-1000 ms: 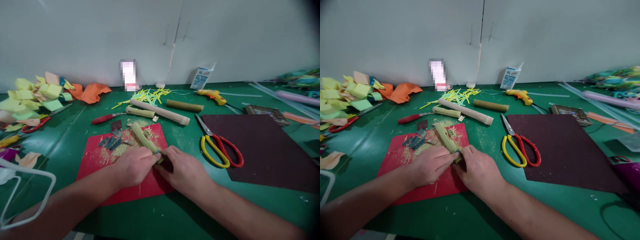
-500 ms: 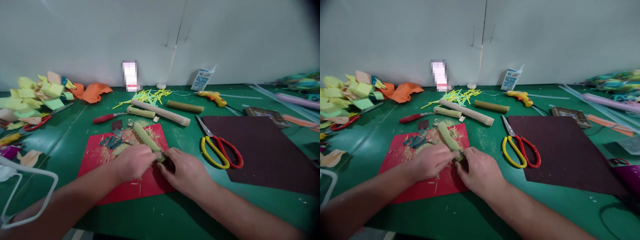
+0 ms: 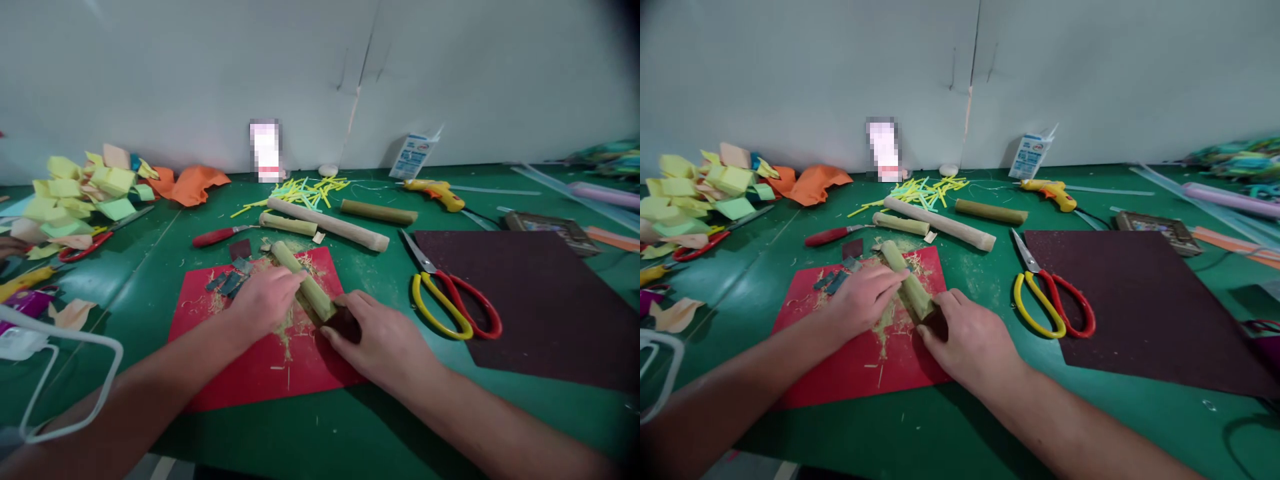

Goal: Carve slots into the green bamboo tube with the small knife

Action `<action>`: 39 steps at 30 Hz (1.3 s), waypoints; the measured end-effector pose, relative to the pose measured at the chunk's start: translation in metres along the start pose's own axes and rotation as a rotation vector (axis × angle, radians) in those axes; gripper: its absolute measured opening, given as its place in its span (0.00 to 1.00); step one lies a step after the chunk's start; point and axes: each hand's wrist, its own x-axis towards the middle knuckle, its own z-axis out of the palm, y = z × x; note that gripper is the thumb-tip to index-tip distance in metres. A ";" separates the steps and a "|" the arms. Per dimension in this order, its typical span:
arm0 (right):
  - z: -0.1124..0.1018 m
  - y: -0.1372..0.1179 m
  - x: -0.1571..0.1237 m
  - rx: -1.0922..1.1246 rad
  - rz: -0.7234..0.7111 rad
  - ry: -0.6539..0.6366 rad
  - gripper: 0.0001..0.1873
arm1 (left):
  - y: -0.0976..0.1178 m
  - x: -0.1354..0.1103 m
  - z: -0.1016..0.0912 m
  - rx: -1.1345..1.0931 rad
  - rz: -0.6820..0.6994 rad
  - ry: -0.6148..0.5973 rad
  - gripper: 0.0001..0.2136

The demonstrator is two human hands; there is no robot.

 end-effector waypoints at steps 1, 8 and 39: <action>0.001 0.000 0.000 0.000 -0.005 0.003 0.11 | 0.001 0.000 0.000 -0.016 0.008 -0.011 0.14; 0.003 0.002 0.002 0.009 -0.008 -0.009 0.08 | 0.022 -0.002 -0.003 -0.099 0.070 -0.128 0.13; 0.006 0.001 0.005 0.059 0.044 0.053 0.09 | 0.026 -0.009 0.008 0.049 0.174 -0.200 0.16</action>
